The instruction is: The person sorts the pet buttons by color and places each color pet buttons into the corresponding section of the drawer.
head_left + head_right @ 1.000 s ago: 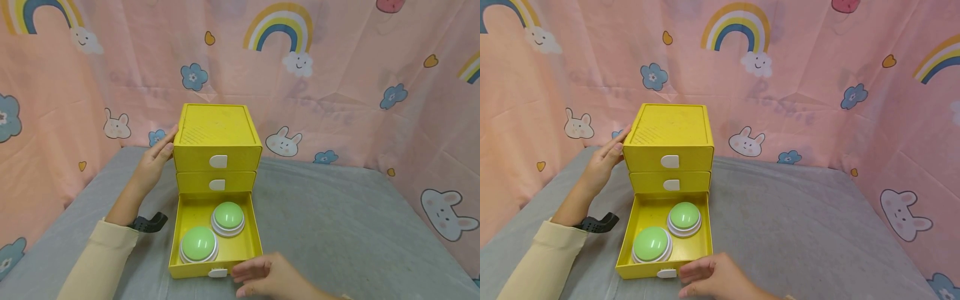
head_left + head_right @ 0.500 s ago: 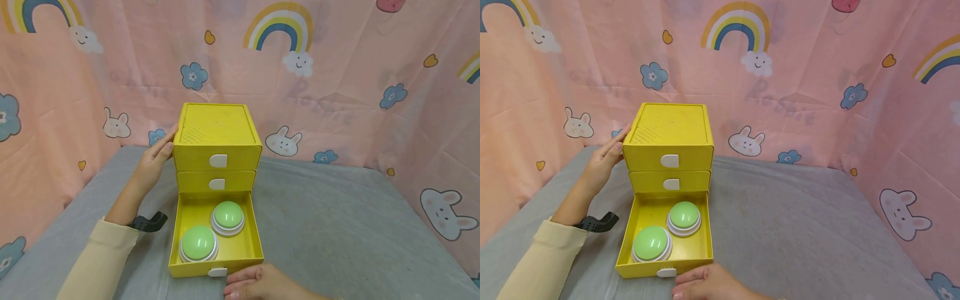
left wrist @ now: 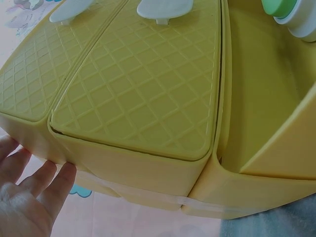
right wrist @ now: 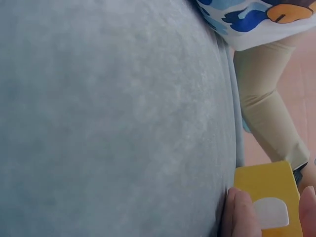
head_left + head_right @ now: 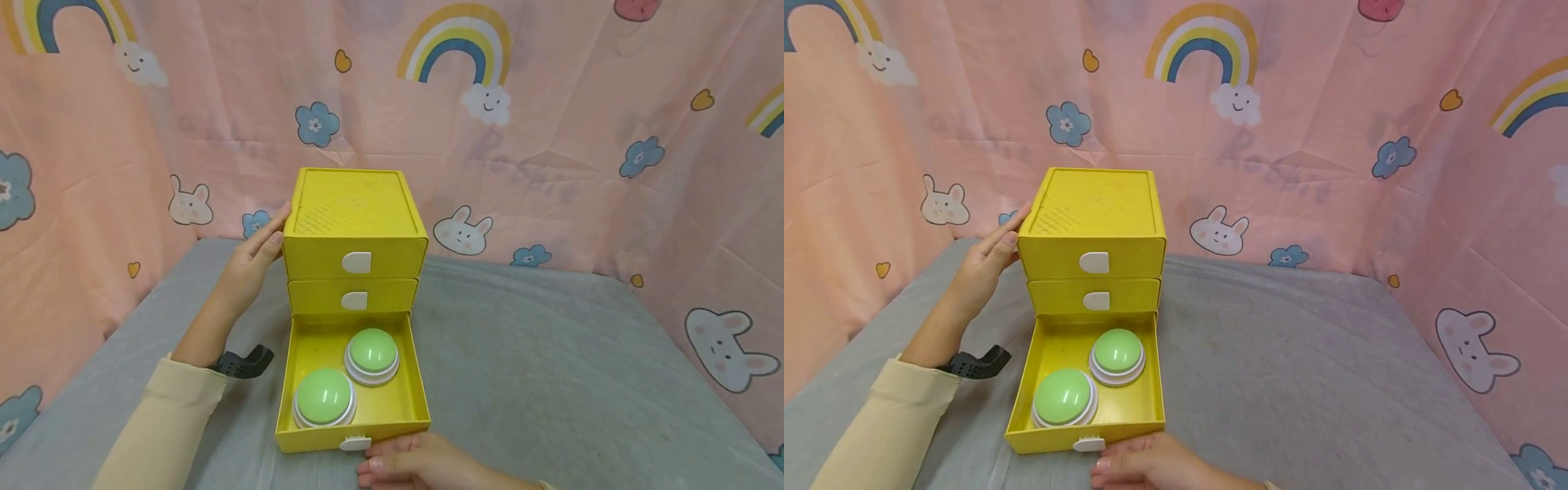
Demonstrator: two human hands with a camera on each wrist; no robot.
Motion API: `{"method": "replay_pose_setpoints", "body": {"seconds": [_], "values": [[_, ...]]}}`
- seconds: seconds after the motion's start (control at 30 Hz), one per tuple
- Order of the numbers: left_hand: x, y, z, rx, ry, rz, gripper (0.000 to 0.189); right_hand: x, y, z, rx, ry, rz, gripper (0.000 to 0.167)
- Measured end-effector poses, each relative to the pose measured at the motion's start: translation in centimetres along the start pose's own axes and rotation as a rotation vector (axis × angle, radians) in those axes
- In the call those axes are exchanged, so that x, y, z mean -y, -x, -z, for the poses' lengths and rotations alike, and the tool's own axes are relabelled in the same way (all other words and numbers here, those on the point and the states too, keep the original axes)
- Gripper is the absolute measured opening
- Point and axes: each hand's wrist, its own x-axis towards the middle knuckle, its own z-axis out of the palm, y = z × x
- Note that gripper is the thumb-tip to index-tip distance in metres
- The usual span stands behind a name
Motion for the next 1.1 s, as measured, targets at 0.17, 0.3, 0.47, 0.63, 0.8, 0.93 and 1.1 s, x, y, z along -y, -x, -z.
{"method": "replay_pose_setpoints", "body": {"seconds": [0.17, 0.3, 0.47, 0.63, 0.8, 0.93, 1.1], "values": [[0.1, 0.1, 0.1, -0.003, -0.022, -0.005, 0.05, -0.1, -0.3, 0.0, -0.005, -0.024, -0.008, 0.026], [0.0, 0.1, 0.0, -0.004, -0.018, 0.005, 0.05, -0.3, -0.6, -0.4, -0.049, -0.055, -0.039, 0.033], [-0.1, 0.0, 0.0, 0.0, -0.01, 0.015, 0.049, -0.4, -0.9, -0.9, -0.071, -0.123, -0.036, 0.043], [-0.1, 0.0, 0.0, 0.0, -0.004, 0.012, 0.049, -0.3, -1.1, -1.1, -0.064, -0.177, -0.041, 0.048], [-0.1, -0.1, 0.0, 0.0, -0.004, 0.006, 0.049, -0.2, -1.1, -1.2, -0.065, -0.193, -0.046, 0.05], [0.0, 0.0, 0.1, -0.001, -0.013, 0.003, 0.05, -0.2, -1.1, -1.3, -0.067, -0.204, -0.049, 0.05], [0.1, 0.0, 0.1, 0.004, -0.032, 0.005, 0.051, -0.1, -1.0, -1.3, -0.068, -0.214, -0.058, 0.051]]}}
